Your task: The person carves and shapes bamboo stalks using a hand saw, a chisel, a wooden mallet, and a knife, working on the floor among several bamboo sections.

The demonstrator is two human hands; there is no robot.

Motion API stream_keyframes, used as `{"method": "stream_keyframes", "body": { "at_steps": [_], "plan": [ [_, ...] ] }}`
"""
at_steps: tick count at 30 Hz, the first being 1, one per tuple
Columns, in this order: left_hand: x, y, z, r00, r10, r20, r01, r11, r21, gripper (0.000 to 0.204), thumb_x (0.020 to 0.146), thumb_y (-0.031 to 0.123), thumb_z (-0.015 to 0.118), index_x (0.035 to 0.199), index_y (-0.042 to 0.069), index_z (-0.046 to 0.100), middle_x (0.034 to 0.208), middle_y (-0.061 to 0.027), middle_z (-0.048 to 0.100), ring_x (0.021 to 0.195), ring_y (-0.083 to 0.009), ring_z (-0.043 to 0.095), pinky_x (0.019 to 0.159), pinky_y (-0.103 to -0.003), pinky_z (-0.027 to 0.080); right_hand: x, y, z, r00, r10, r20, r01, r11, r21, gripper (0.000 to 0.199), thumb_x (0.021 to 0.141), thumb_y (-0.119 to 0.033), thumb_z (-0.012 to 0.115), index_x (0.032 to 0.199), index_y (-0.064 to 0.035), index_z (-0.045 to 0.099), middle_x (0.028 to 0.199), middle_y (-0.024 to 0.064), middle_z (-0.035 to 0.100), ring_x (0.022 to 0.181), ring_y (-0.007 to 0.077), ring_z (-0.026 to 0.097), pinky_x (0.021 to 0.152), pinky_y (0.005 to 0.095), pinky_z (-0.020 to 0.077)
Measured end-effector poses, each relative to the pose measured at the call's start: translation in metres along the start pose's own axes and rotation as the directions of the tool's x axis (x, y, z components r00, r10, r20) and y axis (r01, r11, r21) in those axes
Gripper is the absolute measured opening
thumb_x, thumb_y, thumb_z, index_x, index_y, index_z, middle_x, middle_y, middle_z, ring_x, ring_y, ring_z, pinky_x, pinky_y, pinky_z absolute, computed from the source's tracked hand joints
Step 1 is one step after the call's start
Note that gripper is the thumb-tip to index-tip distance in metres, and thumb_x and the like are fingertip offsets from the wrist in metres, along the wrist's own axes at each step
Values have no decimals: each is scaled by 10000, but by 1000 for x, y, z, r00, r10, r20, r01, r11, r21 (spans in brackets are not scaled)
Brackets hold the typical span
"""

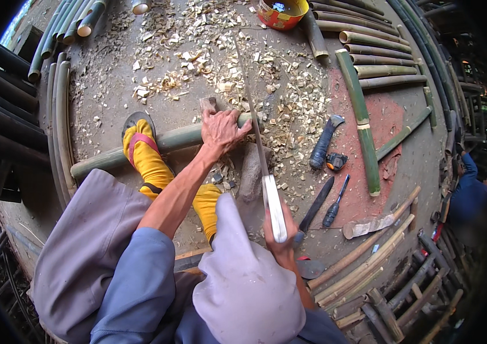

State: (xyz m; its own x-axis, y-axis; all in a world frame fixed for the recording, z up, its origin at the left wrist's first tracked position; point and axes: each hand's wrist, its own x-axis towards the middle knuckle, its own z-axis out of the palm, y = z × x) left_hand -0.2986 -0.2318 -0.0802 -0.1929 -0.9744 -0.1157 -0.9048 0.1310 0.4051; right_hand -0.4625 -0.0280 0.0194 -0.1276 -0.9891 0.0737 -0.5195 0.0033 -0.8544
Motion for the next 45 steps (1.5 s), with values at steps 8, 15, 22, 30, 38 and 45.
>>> {"method": "stream_keyframes", "body": {
  "at_steps": [8,15,22,30,38,45],
  "plan": [
    [-2,2,-8,998,-26,60,22,998,61,504,857,542,411,958,107,643,870,-94,674,796,-249,638,877,-430,337,-120,69,-53,970,64,236,-31,990,-138,453,750,-36,606,1170,115,529,971,216,645,678,261,664,594,322,525],
    [-4,5,-1,1000,11,4,-11,1000,19,478,873,516,408,905,94,629,825,-81,656,827,-220,628,879,-429,332,51,-3,28,994,104,-34,-102,993,57,336,765,-9,596,1094,57,577,724,126,613,579,194,601,542,310,478],
    [-5,-18,-5,984,142,105,-146,989,35,501,707,481,644,980,74,540,883,-104,618,904,-252,609,848,-409,393,-89,-6,-47,985,89,146,-41,952,-302,373,736,-5,610,1088,115,579,979,224,658,726,284,688,596,319,547],
    [0,-2,-1,986,125,111,-135,987,88,415,621,217,733,952,81,523,913,-84,628,902,-242,616,820,-379,425,53,-3,37,996,71,-50,-71,998,0,338,775,-24,617,1105,42,581,748,133,621,625,187,620,564,315,489],
    [-4,-9,6,996,74,56,-77,995,59,364,603,193,717,904,81,544,879,-96,633,889,-254,621,812,-375,434,-71,-5,-23,996,61,64,-44,970,-237,383,799,-28,618,1174,33,566,938,156,657,748,211,657,646,292,517],
    [4,-11,9,995,87,51,-91,994,68,376,601,227,717,900,85,539,882,-100,630,892,-260,620,822,-386,433,30,-13,20,999,54,-3,-54,998,-40,472,744,-11,584,1210,50,536,928,211,655,702,257,674,634,320,526]
  ]
}}
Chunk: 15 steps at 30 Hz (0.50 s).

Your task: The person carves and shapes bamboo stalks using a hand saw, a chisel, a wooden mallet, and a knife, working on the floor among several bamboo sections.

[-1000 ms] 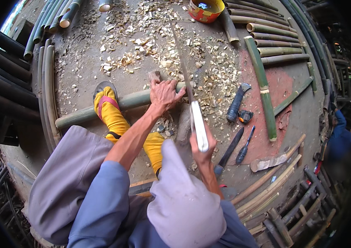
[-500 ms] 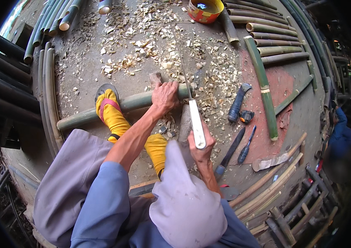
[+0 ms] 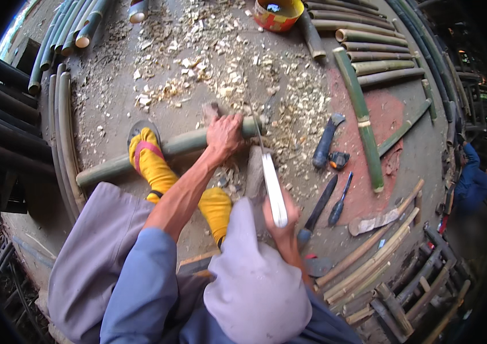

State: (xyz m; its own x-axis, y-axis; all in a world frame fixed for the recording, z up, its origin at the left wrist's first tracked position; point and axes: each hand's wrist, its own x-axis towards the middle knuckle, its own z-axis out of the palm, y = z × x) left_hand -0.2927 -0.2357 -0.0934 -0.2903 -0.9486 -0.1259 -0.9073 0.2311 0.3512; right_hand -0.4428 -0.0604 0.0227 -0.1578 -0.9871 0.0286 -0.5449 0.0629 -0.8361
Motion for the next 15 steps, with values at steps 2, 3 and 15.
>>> {"method": "stream_keyframes", "body": {
  "at_steps": [2,3,15],
  "plan": [
    [-4,1,0,1000,-20,17,20,1000,0,381,603,234,719,901,82,539,888,-103,632,897,-260,621,826,-387,431,-58,7,-42,995,-1,96,8,997,-75,475,729,-23,615,1185,94,544,986,229,651,718,262,683,663,316,537],
    [-4,0,-2,999,-37,28,37,999,16,398,597,240,728,910,82,539,887,-101,632,895,-260,621,829,-386,431,-86,3,-53,996,-14,85,26,990,-140,479,721,-28,627,1176,96,548,943,218,658,697,244,679,641,306,534],
    [-16,-10,-16,995,95,-7,-95,995,-19,621,648,266,733,1193,123,473,1141,-115,545,1114,-248,513,965,-438,355,-28,-16,-147,874,-431,-223,118,634,-765,153,775,-35,654,890,46,593,671,146,573,514,300,546,463,397,413]
  ]
}}
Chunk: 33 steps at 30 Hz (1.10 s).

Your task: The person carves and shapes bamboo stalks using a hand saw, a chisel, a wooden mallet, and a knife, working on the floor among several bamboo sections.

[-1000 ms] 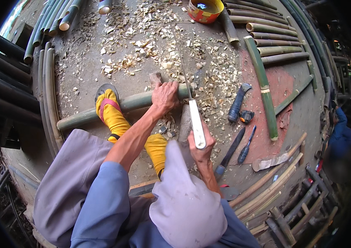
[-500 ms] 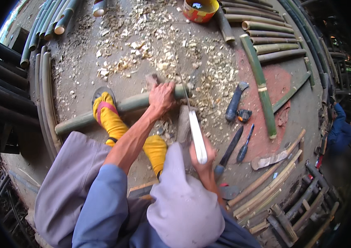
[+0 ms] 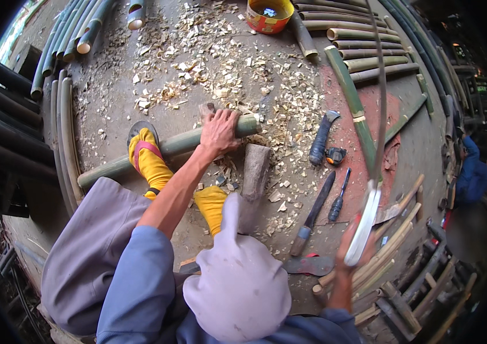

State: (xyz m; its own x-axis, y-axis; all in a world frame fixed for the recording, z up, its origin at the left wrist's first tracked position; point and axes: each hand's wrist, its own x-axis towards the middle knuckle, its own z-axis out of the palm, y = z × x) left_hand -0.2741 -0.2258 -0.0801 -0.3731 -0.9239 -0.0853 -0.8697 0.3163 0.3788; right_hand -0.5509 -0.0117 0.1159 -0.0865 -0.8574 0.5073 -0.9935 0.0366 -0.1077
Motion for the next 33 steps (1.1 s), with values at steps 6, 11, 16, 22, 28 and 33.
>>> {"method": "stream_keyframes", "body": {
  "at_steps": [6,11,16,22,28,33],
  "plan": [
    [-55,-23,-41,956,-179,-231,144,977,-160,757,570,21,594,1295,115,397,1244,-172,443,1184,-372,410,1029,-439,334,-4,191,63,961,230,153,-205,965,-162,237,718,-2,649,918,-26,524,730,200,581,686,414,567,593,495,407],
    [-121,-88,-37,842,-526,-116,538,812,227,871,549,80,795,1313,114,378,1265,-133,458,1211,-303,422,1019,-498,309,-8,246,101,874,367,319,-231,890,-393,342,698,-21,675,1001,-51,518,867,178,625,842,371,595,729,479,435],
    [-129,-120,-42,960,-249,-130,252,968,3,525,556,151,774,1013,44,537,917,-172,604,925,-345,572,787,-414,459,-33,237,113,872,311,379,-94,865,-493,512,685,-38,674,1170,-90,516,1117,180,537,1083,372,492,901,501,394],
    [-98,-88,-13,954,-271,-130,243,950,-197,680,535,136,825,1106,43,467,1038,-147,605,982,-328,563,849,-395,466,-95,159,128,714,420,560,-319,907,-274,544,737,-84,626,1245,1,449,1153,256,478,1070,426,484,935,476,381],
    [-97,-91,-7,947,-272,-172,215,933,-289,726,536,147,814,1149,48,437,1001,-141,583,995,-331,548,873,-388,458,-129,145,145,668,486,564,-558,828,-53,568,772,-70,579,1299,-17,373,1172,283,494,1049,435,508,894,482,396],
    [-109,-29,-20,900,-218,-378,179,974,-136,801,591,67,703,1307,63,344,1256,-172,406,1190,-320,393,1028,-460,307,-121,116,114,757,546,360,-608,790,79,523,757,-63,581,1236,3,381,1107,257,507,985,400,535,854,443,417]
  ]
}}
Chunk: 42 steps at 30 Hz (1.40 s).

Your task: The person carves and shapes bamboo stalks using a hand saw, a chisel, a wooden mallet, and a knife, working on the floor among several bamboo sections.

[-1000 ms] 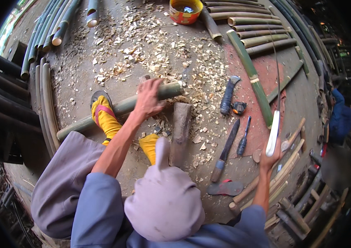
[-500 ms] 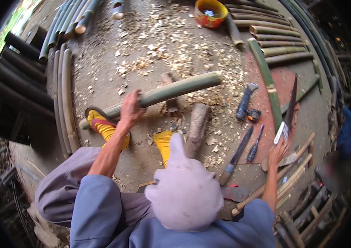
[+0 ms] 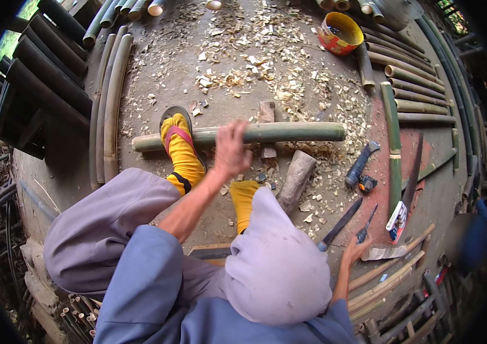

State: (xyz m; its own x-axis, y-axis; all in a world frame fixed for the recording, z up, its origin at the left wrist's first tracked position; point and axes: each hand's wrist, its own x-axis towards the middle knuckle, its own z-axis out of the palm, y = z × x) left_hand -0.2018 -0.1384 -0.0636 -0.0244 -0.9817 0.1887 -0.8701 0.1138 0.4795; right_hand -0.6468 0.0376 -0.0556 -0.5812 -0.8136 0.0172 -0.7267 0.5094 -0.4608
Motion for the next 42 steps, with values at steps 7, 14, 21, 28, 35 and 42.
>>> {"method": "stream_keyframes", "body": {
  "at_steps": [7,14,21,28,35,42],
  "plan": [
    [-7,136,18,846,533,23,-442,724,-530,584,668,88,673,1222,108,488,1205,-105,496,1185,-253,455,1047,-453,328,-34,-160,-35,946,-7,323,-118,924,365,377,781,-102,604,1095,2,421,936,120,489,844,187,527,743,330,449],
    [18,103,11,963,141,231,118,551,-826,309,692,88,604,980,30,510,798,-94,573,687,-238,576,613,-341,472,-31,-209,-14,964,-15,267,-218,535,816,581,829,-167,636,1310,-2,356,1045,137,521,884,179,523,787,312,441],
    [73,32,-51,957,-248,151,221,285,-932,458,671,218,538,1079,11,540,747,-2,522,638,-80,470,561,-232,391,-107,-102,13,909,48,413,9,991,-134,733,763,-155,688,1365,7,303,1270,259,398,1205,408,383,1027,463,297],
    [94,56,-35,944,-310,108,170,179,-969,268,751,76,667,984,-2,558,661,17,508,525,-60,449,488,-211,350,-110,-198,90,828,-81,556,-84,961,265,941,706,-174,736,1440,-36,166,1397,269,296,1261,413,342,1048,442,311],
    [117,77,-4,941,-338,21,108,239,-965,166,695,99,744,699,25,596,631,4,583,566,-70,530,551,-229,449,-86,-172,91,824,-53,564,-308,793,526,1044,583,-72,692,1461,-63,127,1392,217,324,1276,311,351,1060,378,297],
    [126,83,17,952,-304,36,113,239,-964,132,682,81,710,691,28,588,621,9,573,559,-70,523,536,-229,440,-73,-165,71,746,19,665,-441,763,473,1097,552,-206,804,1438,-13,187,1368,197,372,1255,299,377,1060,371,289]
  ]
}}
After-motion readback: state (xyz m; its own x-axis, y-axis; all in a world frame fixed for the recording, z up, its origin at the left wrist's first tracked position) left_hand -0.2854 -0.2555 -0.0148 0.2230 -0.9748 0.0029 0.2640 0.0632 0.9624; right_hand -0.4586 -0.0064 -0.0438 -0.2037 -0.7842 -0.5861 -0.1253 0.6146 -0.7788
